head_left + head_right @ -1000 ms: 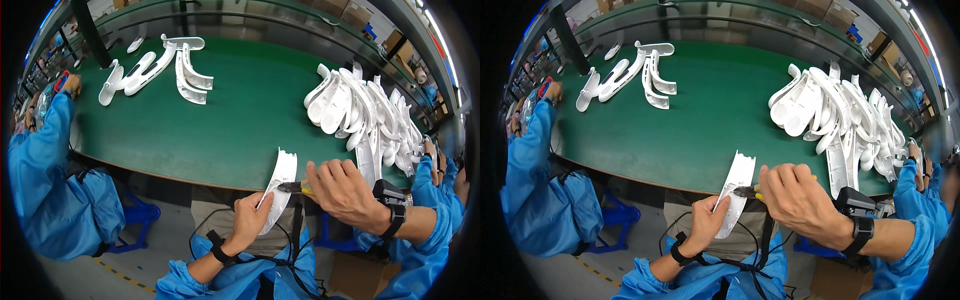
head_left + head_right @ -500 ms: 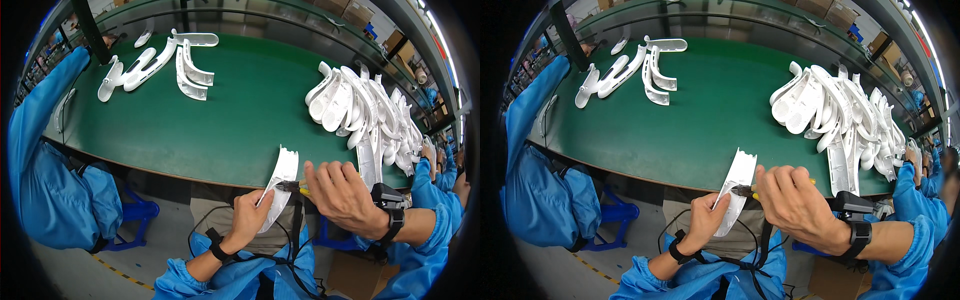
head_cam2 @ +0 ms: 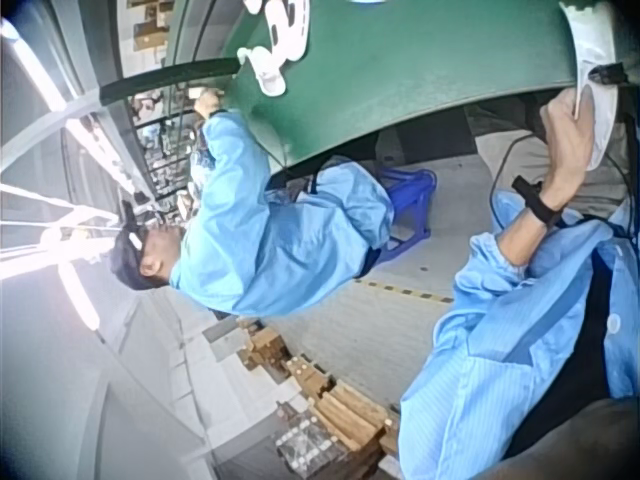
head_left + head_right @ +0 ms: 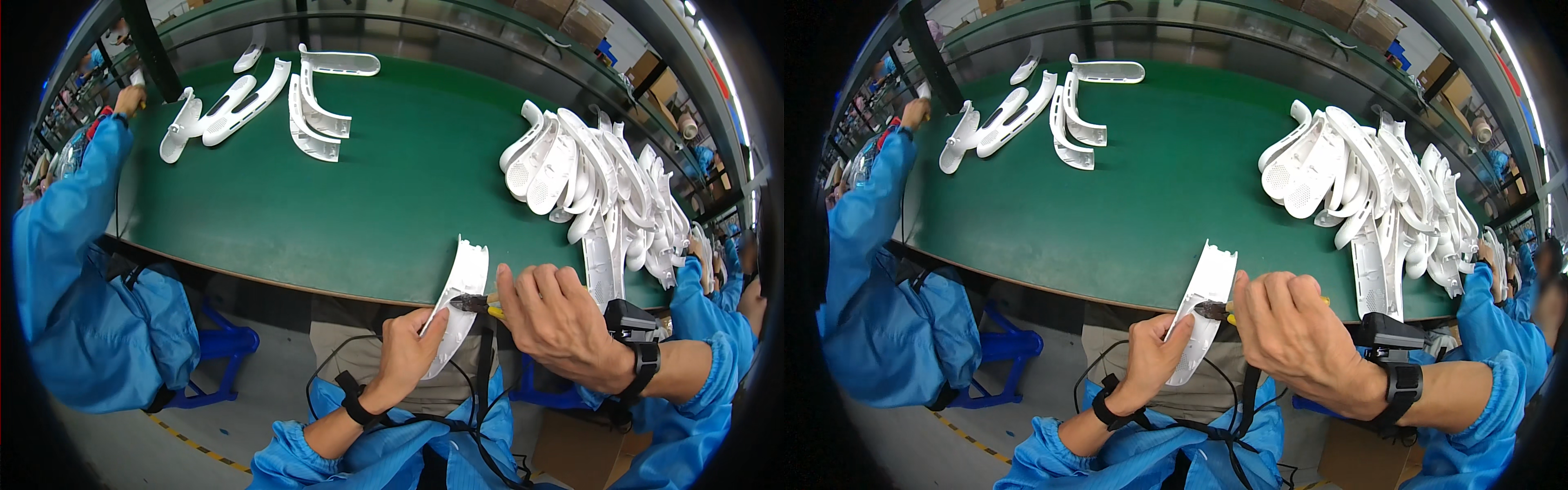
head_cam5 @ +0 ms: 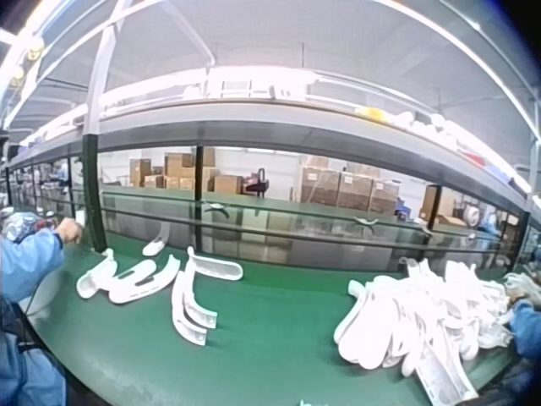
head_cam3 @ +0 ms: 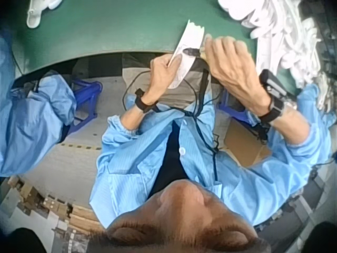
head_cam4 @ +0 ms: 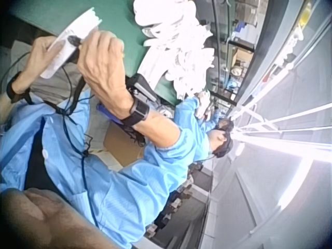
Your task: Removing debris and cleaning industrial white plastic curved components at a factory workbench.
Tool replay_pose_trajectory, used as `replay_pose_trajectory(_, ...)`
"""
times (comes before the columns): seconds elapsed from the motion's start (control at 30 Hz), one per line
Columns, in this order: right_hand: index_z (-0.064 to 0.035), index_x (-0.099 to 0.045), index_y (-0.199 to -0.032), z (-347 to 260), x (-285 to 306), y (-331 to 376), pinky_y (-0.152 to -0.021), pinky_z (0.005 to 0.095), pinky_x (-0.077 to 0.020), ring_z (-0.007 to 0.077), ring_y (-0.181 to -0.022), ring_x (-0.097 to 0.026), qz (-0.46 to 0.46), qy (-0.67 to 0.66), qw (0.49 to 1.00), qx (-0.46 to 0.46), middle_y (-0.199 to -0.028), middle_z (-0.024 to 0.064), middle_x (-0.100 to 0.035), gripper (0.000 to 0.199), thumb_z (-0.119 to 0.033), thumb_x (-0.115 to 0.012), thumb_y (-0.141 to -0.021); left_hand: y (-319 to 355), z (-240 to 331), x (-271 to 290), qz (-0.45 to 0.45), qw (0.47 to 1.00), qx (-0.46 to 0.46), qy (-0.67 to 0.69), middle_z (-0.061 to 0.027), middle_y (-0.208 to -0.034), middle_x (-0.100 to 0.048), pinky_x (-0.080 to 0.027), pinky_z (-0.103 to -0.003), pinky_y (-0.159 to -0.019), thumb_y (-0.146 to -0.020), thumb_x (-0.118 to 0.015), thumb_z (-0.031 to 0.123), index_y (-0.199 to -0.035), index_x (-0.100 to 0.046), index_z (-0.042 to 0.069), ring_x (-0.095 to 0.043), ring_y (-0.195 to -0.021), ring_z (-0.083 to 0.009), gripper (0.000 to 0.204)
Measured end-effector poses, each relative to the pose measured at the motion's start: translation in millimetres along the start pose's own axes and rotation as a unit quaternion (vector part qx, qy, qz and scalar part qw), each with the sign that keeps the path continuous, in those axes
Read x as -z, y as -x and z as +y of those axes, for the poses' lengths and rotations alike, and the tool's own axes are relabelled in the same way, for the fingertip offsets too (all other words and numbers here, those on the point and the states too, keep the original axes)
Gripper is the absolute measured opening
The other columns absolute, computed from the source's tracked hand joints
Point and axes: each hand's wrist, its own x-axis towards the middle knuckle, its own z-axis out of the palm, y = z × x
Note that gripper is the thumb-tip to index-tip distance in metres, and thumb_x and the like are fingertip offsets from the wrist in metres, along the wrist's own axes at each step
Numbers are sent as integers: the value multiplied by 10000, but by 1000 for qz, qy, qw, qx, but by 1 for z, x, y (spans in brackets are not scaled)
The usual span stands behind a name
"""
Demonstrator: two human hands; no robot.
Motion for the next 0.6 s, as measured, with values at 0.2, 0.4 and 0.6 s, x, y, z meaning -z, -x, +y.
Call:
replay_pose_trajectory(0.2,41,-660,-1041,-1,-2,0,-555,315,-342,184,-627,-487,-11,-1,1000,-1,-692,59,-511,307,-131,-585,-799,1,5,1,6,1000,-12,-21,5,-567,-549,-339,-258,-465,-945,-611,175,-867,-679,-83,-435,-587,-16,278)
replay_pose_trajectory(0.4,40,-649,-850,3,-11,0,-481,298,-336,161,-551,-487,-51,-73,996,-21,-602,36,-488,181,-113,-608,-761,2,8,-1,8,999,-29,-22,-91,-547,-506,-344,-296,-459,-944,-603,167,-860,-656,-80,-414,-556,-39,266)
replay_pose_trajectory(0.6,38,-618,-763,4,-16,0,-479,295,-404,177,-551,-554,-70,-153,984,-62,-604,75,-558,244,-200,-672,-770,2,11,0,10,998,-44,-38,-186,-558,-509,-365,-332,-464,-941,-603,156,-836,-638,-72,-436,-482,-112,253)
